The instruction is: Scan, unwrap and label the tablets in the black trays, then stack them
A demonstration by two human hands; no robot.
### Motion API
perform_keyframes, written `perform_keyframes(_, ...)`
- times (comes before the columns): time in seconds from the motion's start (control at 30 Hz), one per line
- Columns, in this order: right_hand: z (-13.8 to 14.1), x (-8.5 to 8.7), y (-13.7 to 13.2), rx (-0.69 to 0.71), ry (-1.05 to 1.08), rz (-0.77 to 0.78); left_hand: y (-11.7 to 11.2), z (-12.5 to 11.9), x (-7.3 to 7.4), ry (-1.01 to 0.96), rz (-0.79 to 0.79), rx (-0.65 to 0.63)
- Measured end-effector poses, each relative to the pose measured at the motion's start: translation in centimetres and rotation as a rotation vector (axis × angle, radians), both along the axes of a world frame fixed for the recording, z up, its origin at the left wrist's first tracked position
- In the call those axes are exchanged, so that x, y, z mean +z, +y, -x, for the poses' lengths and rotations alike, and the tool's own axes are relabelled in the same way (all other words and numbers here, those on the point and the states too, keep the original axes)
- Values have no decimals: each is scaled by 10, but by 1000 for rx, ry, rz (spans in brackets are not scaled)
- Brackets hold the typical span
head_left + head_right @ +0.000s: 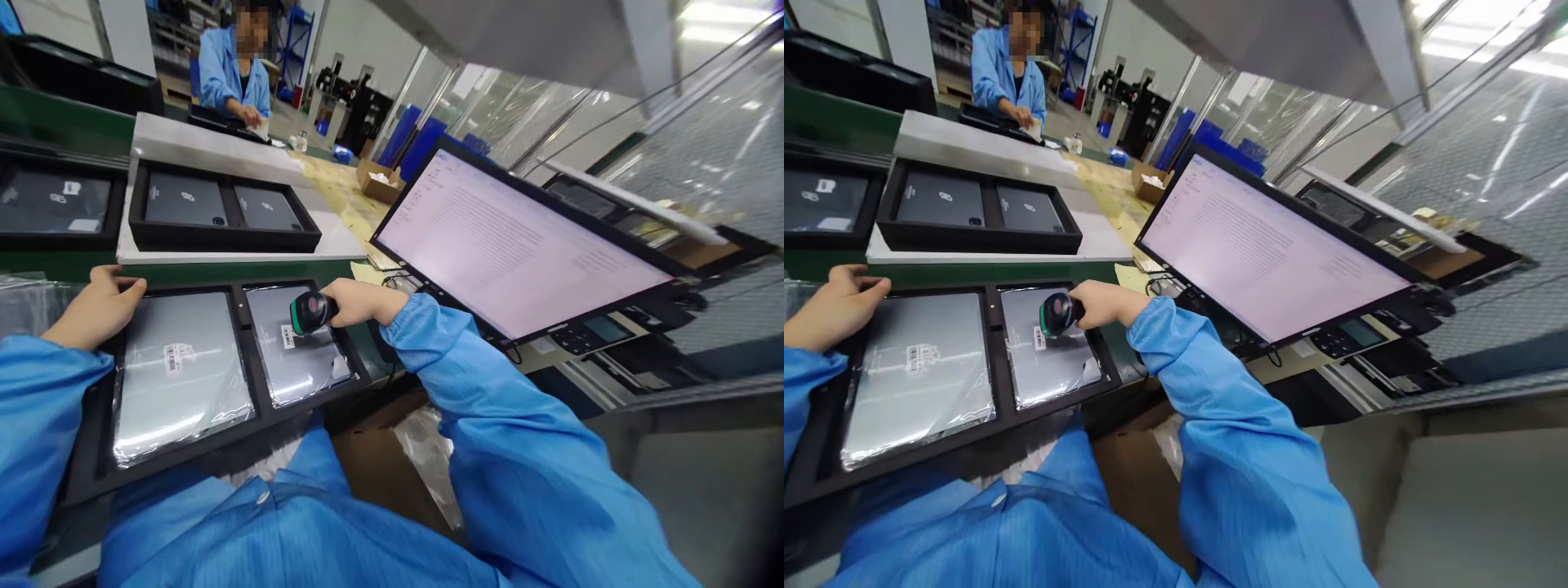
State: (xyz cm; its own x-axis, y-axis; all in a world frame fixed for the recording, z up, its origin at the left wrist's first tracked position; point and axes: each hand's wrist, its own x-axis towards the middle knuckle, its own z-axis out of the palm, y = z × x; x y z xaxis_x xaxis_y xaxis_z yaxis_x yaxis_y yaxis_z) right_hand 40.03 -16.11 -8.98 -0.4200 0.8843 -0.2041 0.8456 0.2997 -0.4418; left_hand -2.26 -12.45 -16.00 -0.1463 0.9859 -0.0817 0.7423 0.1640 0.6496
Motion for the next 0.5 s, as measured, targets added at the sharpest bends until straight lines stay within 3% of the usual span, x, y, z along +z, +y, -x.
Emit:
perform_keyframes(0.1, 16, 10, -13, 141, -155, 1, -4, -3, 4, -5, 14, 4)
perform_keyframes(0.37, 7, 2, -19, 164, -135, 42, -6, -6, 5, 14, 1, 1)
perform_keyframes(0.43, -3, -2, -17, 133, -135, -11, -4, -5, 4, 9, -1, 4)
perform_keyframes(0.5, -17, -6, -12, -9, -147, -155, -3, -4, 4, 8, -1, 19)
